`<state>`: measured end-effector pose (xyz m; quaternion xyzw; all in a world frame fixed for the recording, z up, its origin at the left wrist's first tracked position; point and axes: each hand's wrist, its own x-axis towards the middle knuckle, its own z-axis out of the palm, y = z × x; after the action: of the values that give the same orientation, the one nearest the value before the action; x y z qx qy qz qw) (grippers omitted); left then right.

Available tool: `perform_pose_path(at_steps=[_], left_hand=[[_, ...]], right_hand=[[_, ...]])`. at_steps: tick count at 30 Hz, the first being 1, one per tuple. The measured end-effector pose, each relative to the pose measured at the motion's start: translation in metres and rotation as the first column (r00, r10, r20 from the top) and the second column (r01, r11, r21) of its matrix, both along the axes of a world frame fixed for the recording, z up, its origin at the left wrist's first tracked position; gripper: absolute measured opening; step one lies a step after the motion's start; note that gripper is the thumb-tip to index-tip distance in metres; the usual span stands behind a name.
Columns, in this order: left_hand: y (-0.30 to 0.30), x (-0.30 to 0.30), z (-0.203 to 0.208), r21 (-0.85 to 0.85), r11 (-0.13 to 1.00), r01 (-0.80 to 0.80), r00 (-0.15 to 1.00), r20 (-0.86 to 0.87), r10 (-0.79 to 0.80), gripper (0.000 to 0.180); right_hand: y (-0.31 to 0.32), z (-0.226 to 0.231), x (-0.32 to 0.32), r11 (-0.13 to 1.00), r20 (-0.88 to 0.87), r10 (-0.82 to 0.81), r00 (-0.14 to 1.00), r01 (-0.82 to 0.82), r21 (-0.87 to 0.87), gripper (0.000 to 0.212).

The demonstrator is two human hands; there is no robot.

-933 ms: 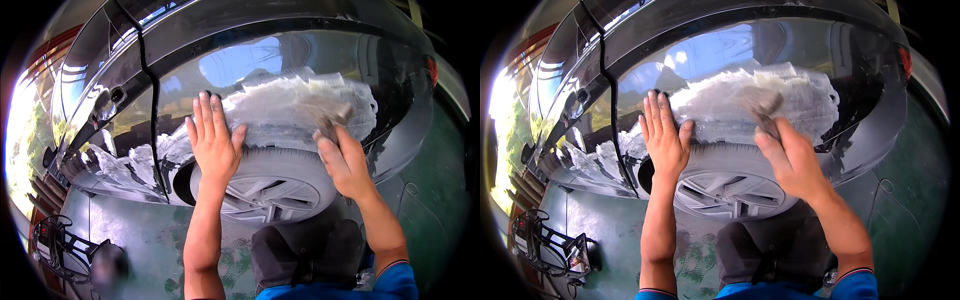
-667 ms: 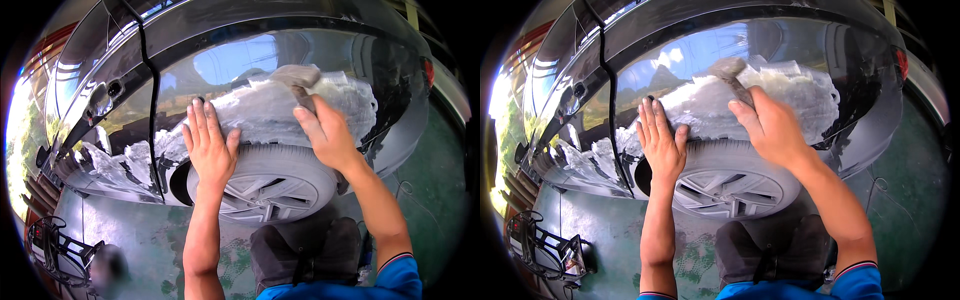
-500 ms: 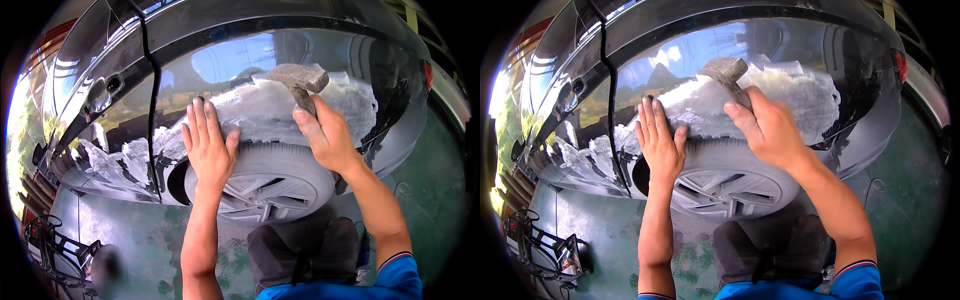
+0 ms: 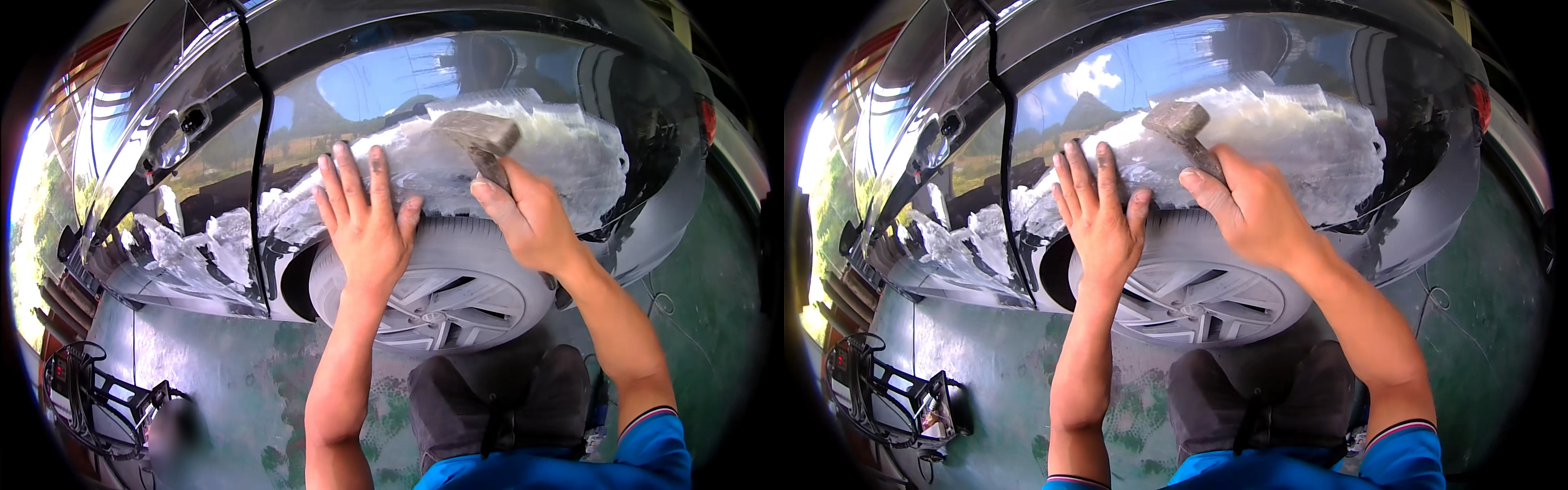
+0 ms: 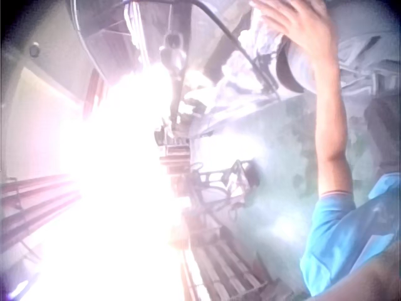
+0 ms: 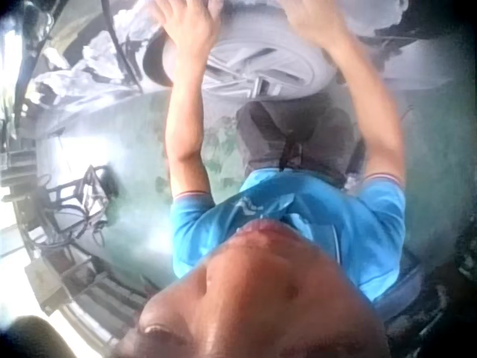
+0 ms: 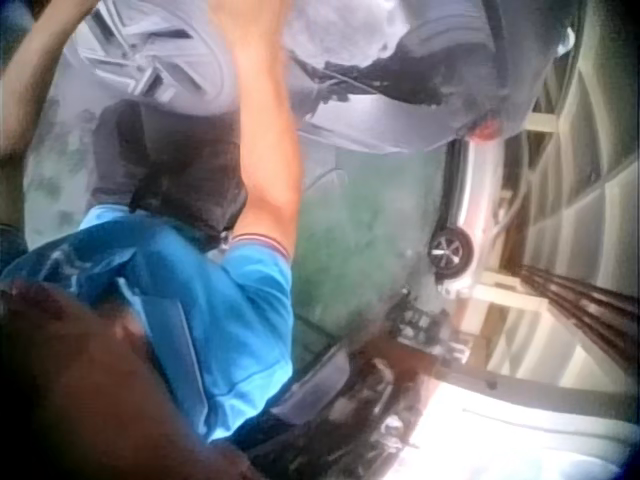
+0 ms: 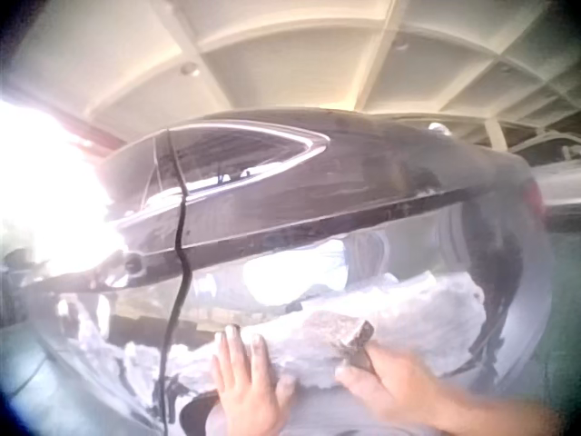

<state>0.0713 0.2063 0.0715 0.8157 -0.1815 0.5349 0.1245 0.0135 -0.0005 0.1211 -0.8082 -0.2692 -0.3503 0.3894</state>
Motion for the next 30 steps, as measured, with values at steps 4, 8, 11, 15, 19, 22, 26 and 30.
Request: perform_pose_path(at_steps=[4, 8, 11, 15, 19, 22, 26, 30], left_hand=[[0.004, -0.004, -0.006, 0.03, 0.999, 0.041, 0.999, -0.006, -0.041, 0.071], [0.014, -0.005, -0.008, 0.058, 0.997, 0.056, 0.998, -0.034, -0.054, 0.071], [0.023, -0.001, -0.002, 0.005, 1.0, 0.003, 1.0, -0.019, -0.003, 0.07], [0.022, 0.001, 0.001, -0.026, 1.0, 0.003, 1.0, 0.002, -0.003, 0.069], [0.024, 0.0, -0.004, -0.013, 1.0, 0.013, 1.0, -0.015, -0.014, 0.07], [0.025, 0.002, -0.004, -0.056, 0.996, 0.075, 0.997, 0.018, -0.074, 0.069], [0.036, 0.008, -0.011, -0.068, 0.996, 0.063, 0.997, 0.057, -0.059, 0.074], [0.034, 0.008, -0.01, -0.053, 0.995, 0.089, 0.994, 0.063, -0.085, 0.077]], right_hand=[[0.002, -0.006, -0.004, 0.999, -0.057, 0.021, 0.998, -0.023, -0.03, 0.037], [0.005, -0.018, -0.004, 0.999, -0.013, 0.039, 0.999, -0.04, -0.026, 0.035], [0.007, -0.017, -0.005, 0.998, -0.034, 0.026, 0.999, -0.028, -0.056, 0.034], [0.011, -0.017, -0.005, 0.998, -0.098, 0.033, 0.995, -0.038, -0.046, 0.034], [0.019, -0.024, -0.006, 0.998, -0.059, 0.014, 0.998, -0.018, -0.066, 0.034], [0.031, -0.027, 0.005, 0.997, 0.039, 0.02, 0.999, -0.017, -0.072, 0.036], [0.048, -0.026, 0.013, 0.984, 0.035, 0.007, 0.999, -0.001, -0.18, 0.031], [0.06, -0.026, 0.013, 0.978, 0.053, -0.031, 0.998, 0.041, -0.207, 0.033]])
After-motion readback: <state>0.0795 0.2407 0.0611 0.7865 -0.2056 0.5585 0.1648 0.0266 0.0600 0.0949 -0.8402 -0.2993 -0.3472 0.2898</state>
